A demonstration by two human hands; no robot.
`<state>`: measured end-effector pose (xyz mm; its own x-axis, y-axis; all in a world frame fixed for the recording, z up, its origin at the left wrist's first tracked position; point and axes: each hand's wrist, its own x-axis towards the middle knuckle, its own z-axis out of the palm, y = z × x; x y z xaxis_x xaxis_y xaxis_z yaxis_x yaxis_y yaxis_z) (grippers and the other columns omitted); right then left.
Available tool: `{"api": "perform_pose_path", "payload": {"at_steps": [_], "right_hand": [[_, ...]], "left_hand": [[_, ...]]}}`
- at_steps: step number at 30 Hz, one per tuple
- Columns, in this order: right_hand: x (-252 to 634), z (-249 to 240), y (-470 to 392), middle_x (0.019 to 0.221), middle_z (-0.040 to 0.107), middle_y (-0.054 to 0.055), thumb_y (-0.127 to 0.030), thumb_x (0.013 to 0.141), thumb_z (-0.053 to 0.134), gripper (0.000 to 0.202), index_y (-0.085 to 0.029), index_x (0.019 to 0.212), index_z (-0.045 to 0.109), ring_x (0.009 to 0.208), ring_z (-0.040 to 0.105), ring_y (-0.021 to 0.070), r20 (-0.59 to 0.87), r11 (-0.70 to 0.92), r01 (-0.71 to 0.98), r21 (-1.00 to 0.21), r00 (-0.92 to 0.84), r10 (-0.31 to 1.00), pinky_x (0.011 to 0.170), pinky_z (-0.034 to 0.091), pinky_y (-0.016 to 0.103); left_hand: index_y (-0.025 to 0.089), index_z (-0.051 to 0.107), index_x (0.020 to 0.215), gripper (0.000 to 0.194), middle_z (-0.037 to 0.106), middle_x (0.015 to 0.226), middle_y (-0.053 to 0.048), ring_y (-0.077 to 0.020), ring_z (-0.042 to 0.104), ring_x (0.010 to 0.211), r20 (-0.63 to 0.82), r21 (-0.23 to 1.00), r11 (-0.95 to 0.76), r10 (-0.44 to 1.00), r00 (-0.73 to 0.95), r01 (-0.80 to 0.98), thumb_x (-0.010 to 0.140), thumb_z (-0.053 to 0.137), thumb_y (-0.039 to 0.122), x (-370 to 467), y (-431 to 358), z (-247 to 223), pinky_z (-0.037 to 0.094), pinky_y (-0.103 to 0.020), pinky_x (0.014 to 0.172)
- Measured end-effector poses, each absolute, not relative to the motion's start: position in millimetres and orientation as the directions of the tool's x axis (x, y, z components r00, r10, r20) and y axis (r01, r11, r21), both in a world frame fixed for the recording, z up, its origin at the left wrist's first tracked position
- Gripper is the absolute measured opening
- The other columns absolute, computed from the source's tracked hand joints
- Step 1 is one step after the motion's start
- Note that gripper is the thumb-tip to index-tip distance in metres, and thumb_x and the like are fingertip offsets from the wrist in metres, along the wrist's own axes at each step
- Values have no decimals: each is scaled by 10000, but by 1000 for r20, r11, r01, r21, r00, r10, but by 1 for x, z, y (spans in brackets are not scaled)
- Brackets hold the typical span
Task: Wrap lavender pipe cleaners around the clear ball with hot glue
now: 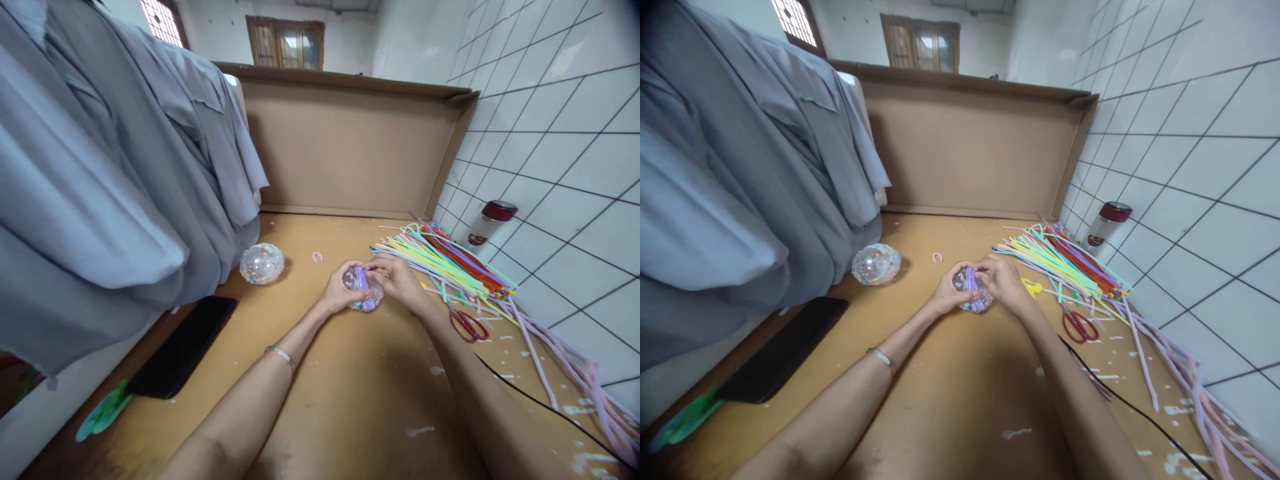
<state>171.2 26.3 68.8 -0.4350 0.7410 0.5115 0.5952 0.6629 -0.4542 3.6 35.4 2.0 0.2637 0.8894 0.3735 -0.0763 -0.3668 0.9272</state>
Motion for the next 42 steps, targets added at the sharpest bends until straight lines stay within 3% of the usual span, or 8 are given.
{"api": "perform_pose_path", "payload": {"at_steps": [4,7,11,13,19,28,36,42], "right_hand": [[173,77,23,909,714,88,-235,821,561,230,-147,963,719,835,646,187,501,554,712,-432,-321,804,788,474,301],[177,86,21,923,724,91,-271,855,522,254,-156,980,711,844,660,199,435,257,891,-375,-76,897,771,468,296],[181,86,18,970,708,183,-394,915,452,381,-124,970,714,925,668,289,211,-169,985,-37,173,962,727,470,349],[183,79,19,993,697,222,-423,885,518,394,-94,974,715,946,667,318,111,-225,971,77,216,970,728,478,369],[197,54,26,1006,697,223,-530,810,584,494,-100,1018,710,966,668,315,-16,-256,955,148,262,965,756,499,379],[211,49,33,1111,676,206,-396,789,570,434,-110,1094,685,1040,650,304,-26,-360,931,57,362,932,815,488,365],[202,86,25,1038,690,167,-432,810,518,502,-136,1211,568,970,653,298,225,-330,906,-267,391,892,698,455,320],[192,105,14,1062,673,150,-522,834,448,499,-145,1131,586,967,633,296,401,-200,926,-321,324,857,684,425,312]], "left_hand": [[163,565,1085,616,649,1020,-48,-184,611,903,388,921,-387,897,214,-46,539,808,316,3,36,3,480,-286,824],[161,566,1060,597,647,1012,-47,-185,605,906,408,913,-407,908,90,-39,532,803,307,0,38,3,479,-287,830],[170,560,1053,582,643,973,-30,-177,607,874,416,909,-417,909,-16,-25,537,792,310,-2,42,2,484,-285,809],[171,561,1045,564,641,964,-27,-174,606,868,417,908,-418,909,-22,-19,546,785,310,-2,43,0,483,-286,809],[172,564,1059,577,650,993,-36,-185,612,895,394,919,-394,919,8,-17,548,798,304,-3,44,-2,484,-300,838],[171,567,1071,588,645,1011,-44,-197,608,917,389,921,-387,919,67,-40,545,791,310,-5,42,0,476,-311,865],[172,576,1078,633,655,1003,-40,-186,631,880,329,943,-316,934,141,-103,521,819,346,-5,41,0,498,-285,827],[180,570,1075,655,653,1023,-44,-179,630,859,313,946,-291,935,164,-145,501,830,358,-6,42,-1,496,-286,825]]}}
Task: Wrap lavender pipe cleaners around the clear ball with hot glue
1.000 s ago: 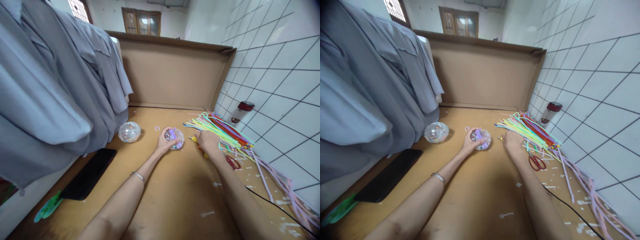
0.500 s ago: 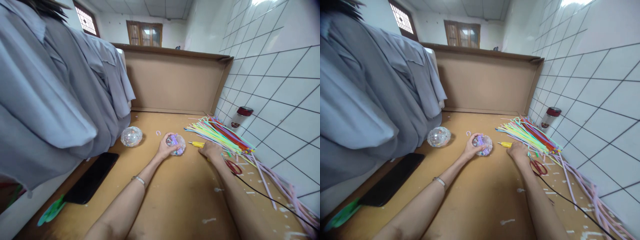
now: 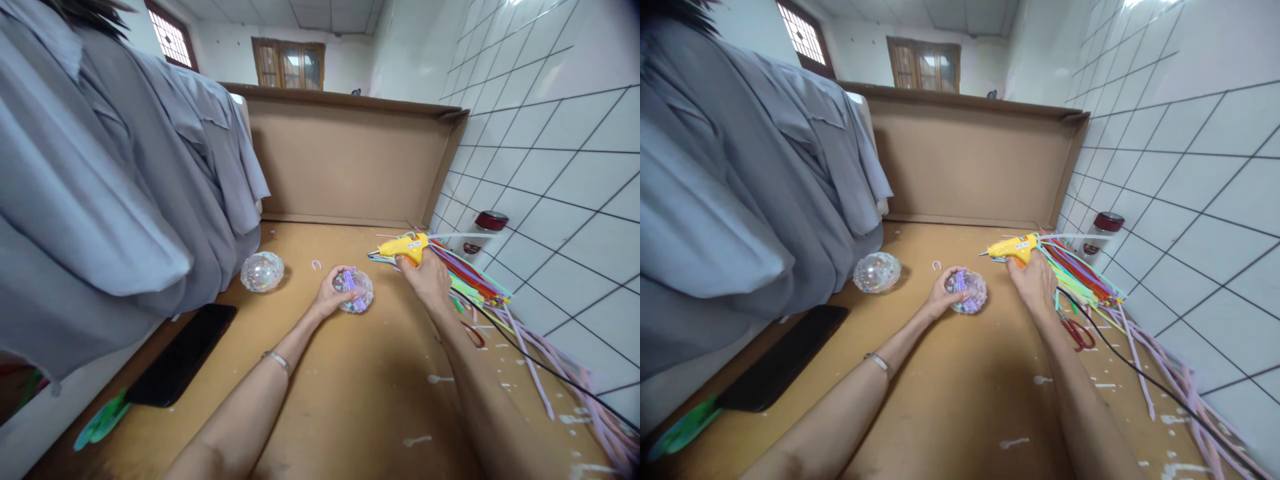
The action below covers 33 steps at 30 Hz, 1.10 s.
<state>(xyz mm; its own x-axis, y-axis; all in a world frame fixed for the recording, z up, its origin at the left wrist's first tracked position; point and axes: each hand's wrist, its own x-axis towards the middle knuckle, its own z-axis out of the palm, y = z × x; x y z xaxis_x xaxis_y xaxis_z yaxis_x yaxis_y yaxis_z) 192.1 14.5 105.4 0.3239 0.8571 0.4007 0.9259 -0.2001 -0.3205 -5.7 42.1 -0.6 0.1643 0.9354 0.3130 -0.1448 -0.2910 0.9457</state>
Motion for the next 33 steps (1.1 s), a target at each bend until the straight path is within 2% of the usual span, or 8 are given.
{"api": "perform_pose_path", "payload": {"at_steps": [4,10,20,33], "right_hand": [[191,104,14,1017,682,128,-477,796,485,431,-160,1059,613,912,635,277,401,-94,951,-295,213,891,647,397,299],[186,102,16,891,686,117,-452,754,503,363,-167,940,630,832,635,278,326,-108,979,-171,159,932,559,320,287],[177,101,8,886,691,126,-409,820,478,358,-151,1033,604,838,638,279,350,-85,996,-38,93,932,569,277,288],[169,105,4,952,694,137,-373,851,471,340,-133,1052,604,853,629,269,295,-113,993,-30,117,948,576,277,292]], "left_hand": [[182,570,1076,655,652,1003,-37,-170,624,832,307,948,-285,938,163,-144,500,830,353,-6,43,-1,498,-280,798],[171,576,1067,633,669,1012,-44,-179,635,854,328,941,-310,933,146,-134,508,833,318,-6,44,-2,502,-285,808],[173,582,1046,624,663,1005,-41,-184,621,872,330,942,-317,934,133,-113,499,838,331,-5,42,0,495,-282,801],[181,584,1051,638,661,1012,-38,-176,621,858,333,940,-316,932,142,-125,489,839,341,-5,43,-1,495,-288,803]]}}
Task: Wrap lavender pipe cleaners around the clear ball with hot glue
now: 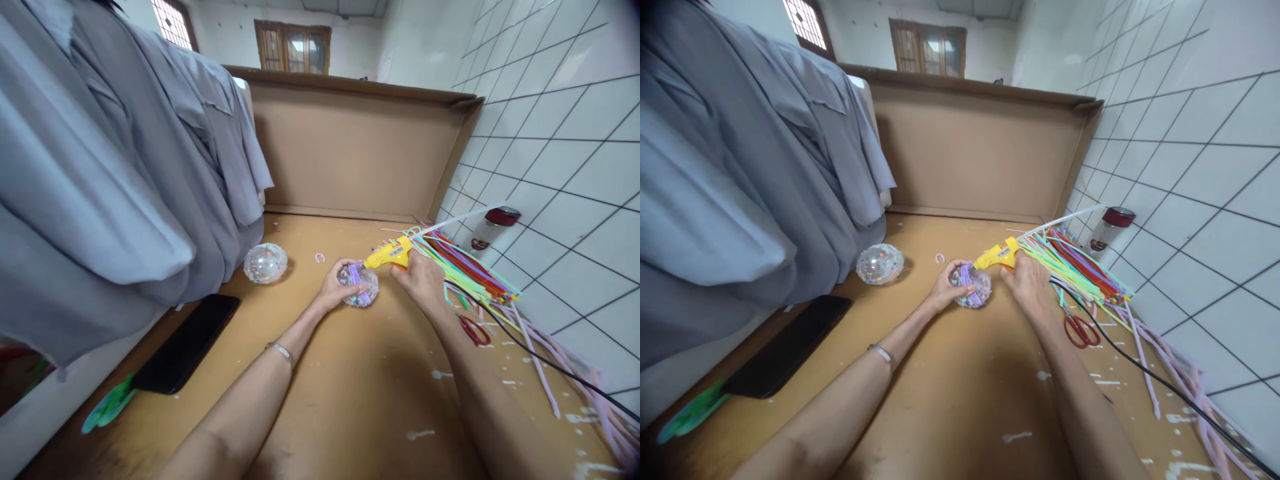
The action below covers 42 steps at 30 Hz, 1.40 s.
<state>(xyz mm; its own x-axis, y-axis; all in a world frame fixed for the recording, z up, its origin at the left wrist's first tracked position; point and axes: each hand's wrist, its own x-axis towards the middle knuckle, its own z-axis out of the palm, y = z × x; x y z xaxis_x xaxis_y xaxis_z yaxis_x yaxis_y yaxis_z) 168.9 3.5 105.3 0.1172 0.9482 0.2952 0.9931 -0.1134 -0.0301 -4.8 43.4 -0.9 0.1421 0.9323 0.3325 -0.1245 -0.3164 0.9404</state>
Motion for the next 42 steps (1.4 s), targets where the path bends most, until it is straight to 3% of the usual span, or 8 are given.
{"api": "perform_pose_path", "payload": {"at_steps": [12,42], "right_hand": [[172,101,7,905,687,132,-370,840,496,320,-146,1036,614,832,626,267,313,-105,994,-36,111,943,588,320,290],[180,99,12,888,687,121,-368,830,493,288,-159,985,617,818,630,255,317,-86,996,-23,89,944,567,266,286]], "left_hand": [[181,584,1055,625,662,1040,-42,-178,619,869,348,936,-335,925,151,-106,505,832,343,-6,43,-1,493,-289,809],[176,572,1050,664,657,1024,-41,-176,617,873,341,938,-323,924,175,-122,481,855,365,-5,43,0,488,-286,808]]}}
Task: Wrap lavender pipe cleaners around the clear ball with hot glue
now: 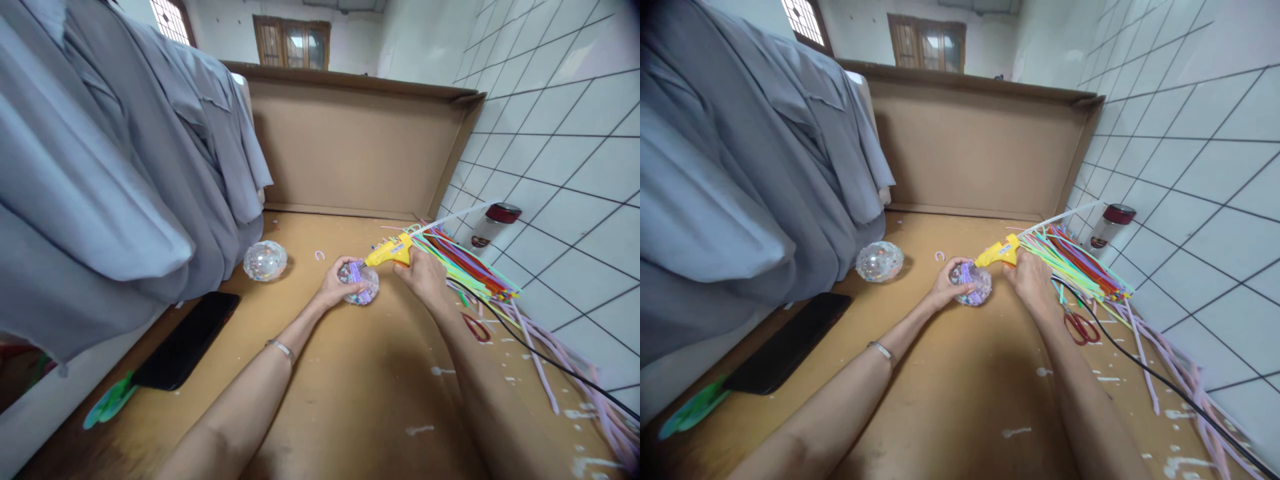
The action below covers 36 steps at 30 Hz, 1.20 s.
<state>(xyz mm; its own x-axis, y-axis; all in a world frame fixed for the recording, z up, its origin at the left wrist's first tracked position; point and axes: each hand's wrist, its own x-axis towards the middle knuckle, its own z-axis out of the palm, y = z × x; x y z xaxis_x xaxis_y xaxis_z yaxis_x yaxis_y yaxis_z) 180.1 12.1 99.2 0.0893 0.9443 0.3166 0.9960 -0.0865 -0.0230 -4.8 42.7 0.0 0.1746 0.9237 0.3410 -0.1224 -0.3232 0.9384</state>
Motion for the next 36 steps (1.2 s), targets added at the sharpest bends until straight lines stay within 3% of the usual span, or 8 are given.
{"api": "perform_pose_path", "payload": {"at_steps": [36], "right_hand": [[180,102,8,893,687,115,-386,831,526,272,-167,956,629,814,626,250,325,-95,995,-11,93,941,558,263,283]], "left_hand": [[180,576,1055,622,649,1055,-51,-196,619,939,363,931,-347,912,188,-115,504,836,306,-5,42,0,478,-302,856]]}}
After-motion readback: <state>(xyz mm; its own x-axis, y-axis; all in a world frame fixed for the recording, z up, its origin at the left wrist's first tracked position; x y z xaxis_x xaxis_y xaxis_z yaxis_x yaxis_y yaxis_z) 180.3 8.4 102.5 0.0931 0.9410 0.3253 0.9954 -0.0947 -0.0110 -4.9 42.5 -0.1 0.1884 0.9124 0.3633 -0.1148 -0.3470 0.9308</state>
